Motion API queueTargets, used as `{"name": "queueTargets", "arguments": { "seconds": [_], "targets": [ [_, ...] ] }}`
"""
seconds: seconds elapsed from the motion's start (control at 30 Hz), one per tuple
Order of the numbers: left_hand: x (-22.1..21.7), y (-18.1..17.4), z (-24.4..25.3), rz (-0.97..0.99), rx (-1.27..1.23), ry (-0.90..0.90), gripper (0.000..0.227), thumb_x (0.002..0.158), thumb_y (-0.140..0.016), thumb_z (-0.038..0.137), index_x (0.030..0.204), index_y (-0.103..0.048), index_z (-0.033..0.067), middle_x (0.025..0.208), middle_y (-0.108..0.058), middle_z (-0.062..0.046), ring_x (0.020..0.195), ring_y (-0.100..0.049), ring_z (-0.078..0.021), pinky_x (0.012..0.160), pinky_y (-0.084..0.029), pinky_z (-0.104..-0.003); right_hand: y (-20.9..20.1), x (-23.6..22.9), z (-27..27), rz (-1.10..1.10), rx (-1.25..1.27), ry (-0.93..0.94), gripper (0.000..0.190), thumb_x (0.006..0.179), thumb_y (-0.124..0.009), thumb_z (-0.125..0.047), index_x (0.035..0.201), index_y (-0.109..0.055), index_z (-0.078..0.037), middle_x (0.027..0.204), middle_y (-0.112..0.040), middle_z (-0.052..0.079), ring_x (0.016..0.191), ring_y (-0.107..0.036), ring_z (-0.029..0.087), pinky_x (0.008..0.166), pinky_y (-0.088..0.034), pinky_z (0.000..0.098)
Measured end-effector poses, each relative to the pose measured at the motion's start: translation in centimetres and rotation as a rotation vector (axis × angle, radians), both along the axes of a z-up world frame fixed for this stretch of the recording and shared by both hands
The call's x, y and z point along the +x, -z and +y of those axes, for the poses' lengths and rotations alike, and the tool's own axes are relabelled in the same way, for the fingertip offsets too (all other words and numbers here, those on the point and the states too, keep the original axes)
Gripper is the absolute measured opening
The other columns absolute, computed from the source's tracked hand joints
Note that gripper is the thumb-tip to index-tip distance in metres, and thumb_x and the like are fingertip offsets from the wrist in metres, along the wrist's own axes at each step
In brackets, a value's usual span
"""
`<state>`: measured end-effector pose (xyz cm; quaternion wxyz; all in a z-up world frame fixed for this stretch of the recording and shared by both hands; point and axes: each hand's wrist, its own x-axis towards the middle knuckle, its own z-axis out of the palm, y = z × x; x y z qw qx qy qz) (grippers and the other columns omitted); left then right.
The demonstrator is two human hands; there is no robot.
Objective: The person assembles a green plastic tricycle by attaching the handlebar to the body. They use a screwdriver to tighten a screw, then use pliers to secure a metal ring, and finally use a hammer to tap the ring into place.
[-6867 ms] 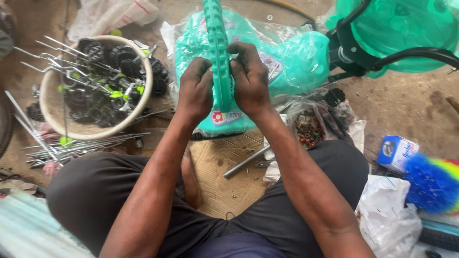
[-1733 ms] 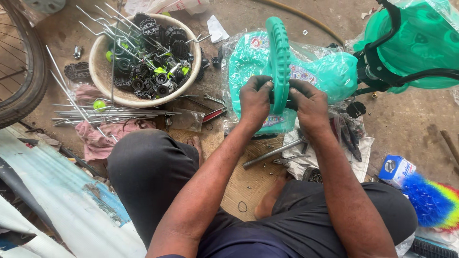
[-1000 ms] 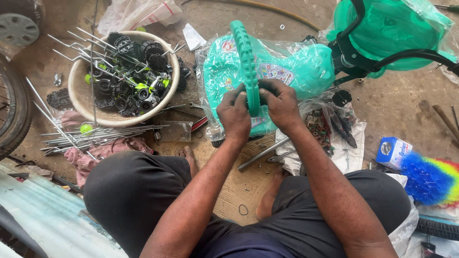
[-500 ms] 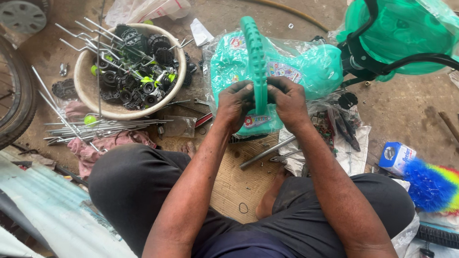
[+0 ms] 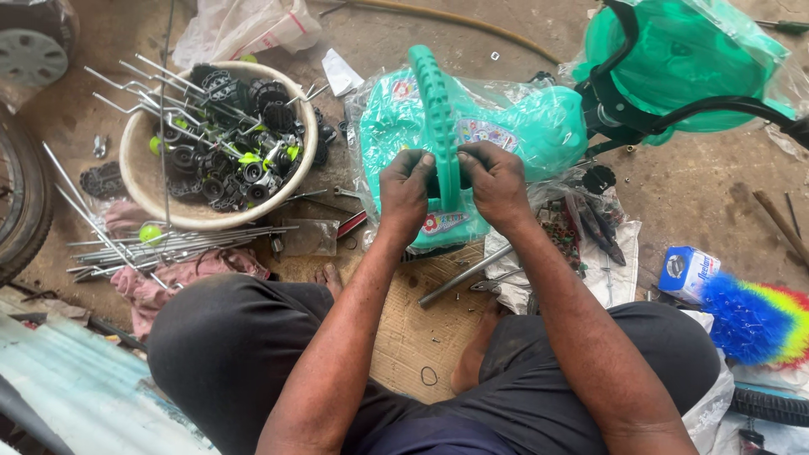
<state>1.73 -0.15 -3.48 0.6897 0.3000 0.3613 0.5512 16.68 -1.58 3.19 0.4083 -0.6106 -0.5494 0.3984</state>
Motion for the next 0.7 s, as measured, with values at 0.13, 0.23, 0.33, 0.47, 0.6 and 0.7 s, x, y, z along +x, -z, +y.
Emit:
{"name": "queueTargets", "arguments": {
  "seconds": [0.13,0.23,0.33,0.47,0.6,0.7],
  "targets": [
    [0.2,-0.3,-0.1,-0.057,-0.158,-0.017,0.023,0.099,-0.067,0.016,0.109,-0.068,-0.0040,0.087,-0.071,-0.009,0.071,-0.068,-0.0161,0.064,-0.058,-0.031,0.4,0.6,0.4,0.003,-0.024,-0.006,0.019,0.102,-0.064,-0.014,0.109,-0.073,0.000,0.091,-0.075,0.008,0.080,-0.071,0.011,0.071,-0.060,0.0271],
    [0.0,-0.9,-0.2,-0.175,-0.238,-0.020,0.024,0.094,-0.071,0.011,0.112,-0.068,-0.0042,0.093,-0.072,-0.011,0.078,-0.070,-0.0181,0.071,-0.061,-0.035,0.3,0.6,0.5,-0.032,-0.023,-0.013,0.018,0.101,-0.065,-0.014,0.108,-0.073,0.000,0.092,-0.075,0.008,0.081,-0.072,0.011,0.071,-0.061,0.0269],
    [0.0,-1.6,-0.3,-0.134,-0.293,-0.015,0.028,0.090,-0.074,0.008,0.115,-0.068,-0.0037,0.097,-0.074,-0.014,0.081,-0.073,-0.0217,0.075,-0.061,-0.036,0.0,0.6,0.5,-0.040,-0.048,-0.007,0.018,0.101,-0.064,-0.015,0.107,-0.073,-0.001,0.091,-0.075,0.008,0.080,-0.073,0.011,0.070,-0.063,0.0265],
    [0.2,-1.8,-0.1,-0.091,-0.249,-0.052,0.027,0.094,-0.071,0.014,0.113,-0.068,-0.0047,0.096,-0.074,-0.014,0.081,-0.073,-0.0215,0.075,-0.064,-0.037,-0.2,0.8,0.7,-0.063,-0.022,-0.004,0.017,0.099,-0.066,-0.013,0.107,-0.074,-0.001,0.087,-0.075,0.008,0.075,-0.071,0.011,0.066,-0.060,0.0270],
    [0.1,-1.4,0.3,-0.037,-0.276,-0.022,0.023,0.094,-0.070,0.015,0.108,-0.067,-0.0020,0.092,-0.073,-0.012,0.075,-0.072,-0.0197,0.069,-0.063,-0.036,0.2,1.0,0.7,-0.005,-0.023,-0.012,0.017,0.099,-0.066,-0.012,0.107,-0.074,0.000,0.086,-0.075,0.007,0.073,-0.069,0.010,0.064,-0.058,0.0264],
    [-0.5,-1.3,0.4,0.055,-0.207,0.063,0.022,0.098,-0.070,0.017,0.105,-0.067,-0.0037,0.086,-0.070,-0.011,0.069,-0.068,-0.0180,0.064,-0.061,-0.035,0.0,1.1,0.7,-0.001,-0.037,-0.001,0.016,0.098,-0.067,-0.013,0.105,-0.075,0.000,0.084,-0.075,0.007,0.072,-0.069,0.010,0.064,-0.058,0.0264]
  ]
}}
